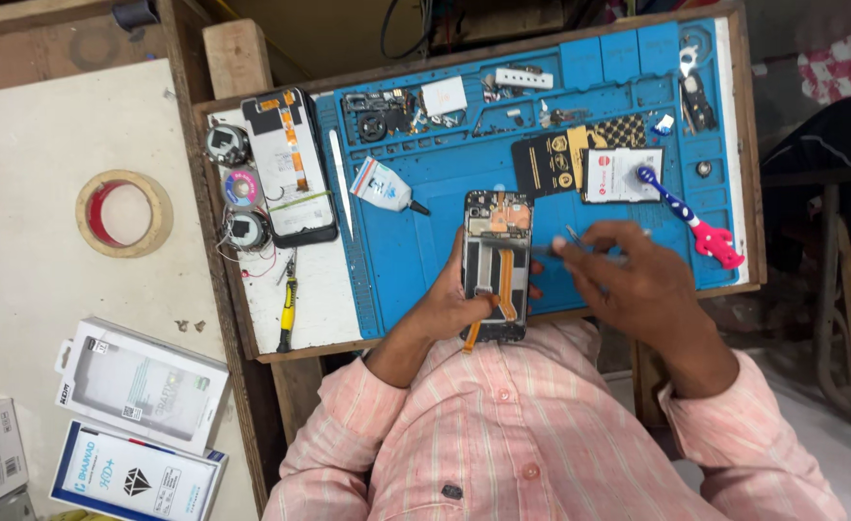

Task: The person holds a smartphone at a repair workbench, pries off its back cover, and works on the internal components. They use a small tool on the phone's edge, manipulate the exposed battery and flex cables, and wipe the interior with a tissue.

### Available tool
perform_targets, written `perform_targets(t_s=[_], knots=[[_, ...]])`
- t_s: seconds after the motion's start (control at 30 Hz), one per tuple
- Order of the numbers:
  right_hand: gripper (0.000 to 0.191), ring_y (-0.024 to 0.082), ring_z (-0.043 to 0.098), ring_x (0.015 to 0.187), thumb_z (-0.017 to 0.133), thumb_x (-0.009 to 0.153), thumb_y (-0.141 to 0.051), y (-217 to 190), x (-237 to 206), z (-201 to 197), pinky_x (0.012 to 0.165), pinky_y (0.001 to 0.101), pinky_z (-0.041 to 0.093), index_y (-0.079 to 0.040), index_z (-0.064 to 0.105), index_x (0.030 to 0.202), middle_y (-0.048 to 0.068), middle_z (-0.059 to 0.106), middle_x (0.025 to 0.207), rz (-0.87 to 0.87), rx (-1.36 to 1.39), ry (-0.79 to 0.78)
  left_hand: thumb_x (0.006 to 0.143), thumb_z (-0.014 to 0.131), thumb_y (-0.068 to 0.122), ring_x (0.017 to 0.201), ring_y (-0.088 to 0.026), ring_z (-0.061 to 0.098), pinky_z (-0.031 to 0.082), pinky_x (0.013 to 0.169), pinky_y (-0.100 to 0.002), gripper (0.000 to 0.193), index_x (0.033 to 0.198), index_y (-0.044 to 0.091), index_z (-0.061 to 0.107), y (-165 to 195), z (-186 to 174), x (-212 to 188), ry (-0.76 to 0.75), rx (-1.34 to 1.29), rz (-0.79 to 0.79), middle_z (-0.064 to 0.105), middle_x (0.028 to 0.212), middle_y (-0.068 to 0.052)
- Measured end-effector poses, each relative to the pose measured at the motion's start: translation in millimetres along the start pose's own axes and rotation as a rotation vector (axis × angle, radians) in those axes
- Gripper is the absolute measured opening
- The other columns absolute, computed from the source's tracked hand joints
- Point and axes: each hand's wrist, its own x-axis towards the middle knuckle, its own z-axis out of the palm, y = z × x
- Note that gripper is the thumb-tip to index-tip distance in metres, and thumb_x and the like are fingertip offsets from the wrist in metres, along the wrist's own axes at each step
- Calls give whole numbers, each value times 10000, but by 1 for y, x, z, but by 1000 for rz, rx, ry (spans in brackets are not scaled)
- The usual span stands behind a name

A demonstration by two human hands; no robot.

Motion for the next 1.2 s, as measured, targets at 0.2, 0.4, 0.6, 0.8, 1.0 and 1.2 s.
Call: perform_targets(t_s=[0.2,0.4,0.6,0.8,1.0,1.2], knots=[[337,142,623,615,805,786,-97,-5,-1,1,527,315,494,-197,792,1108,-3,640,1003,-35,45,-52,835,453,-129,1215,-397,676,618,985,-519,895,1608,166,110,3,-3,-2,16,5,21,563,1418,-273],[300,163,634,662,804,829,-131,-7,-2,0,552,319,497,-196,786,1122,-6,629,1012,-17,8,7,851,426,-147,1231,-399,678,624,990,-509,863,1606,141,125,6,1,-1,-2,35,8,571,1426,-281],[334,176,629,645,818,823,-155,-7,-2,-2,544,324,490,-196,785,1153,3,642,1026,4,-65,7,841,433,-156,1181,-385,684,633,930,-484,895,1595,173,80,4,1,-3,-7,46,-19,572,1403,-266],[329,162,611,617,825,811,-163,-12,-1,-4,561,329,502,-219,787,1133,-11,652,1004,-64,13,-30,793,380,-162,1276,-395,656,604,1037,-489,910,1605,155,118,4,0,-5,-8,77,32,565,1445,-274],[331,182,630,679,815,805,-128,-14,1,-8,558,327,489,-178,795,1132,7,658,995,-75,-24,17,828,402,-159,1230,-398,683,626,1007,-505,903,1622,142,94,6,0,-4,-25,12,8,575,1436,-279],[304,179,585,633,832,802,-84,-2,-10,-6,524,331,446,-180,822,1090,-9,675,967,2,-89,59,778,399,-145,1202,-392,688,618,987,-500,955,1626,157,81,8,3,-4,-20,41,-26,568,1425,-277]])
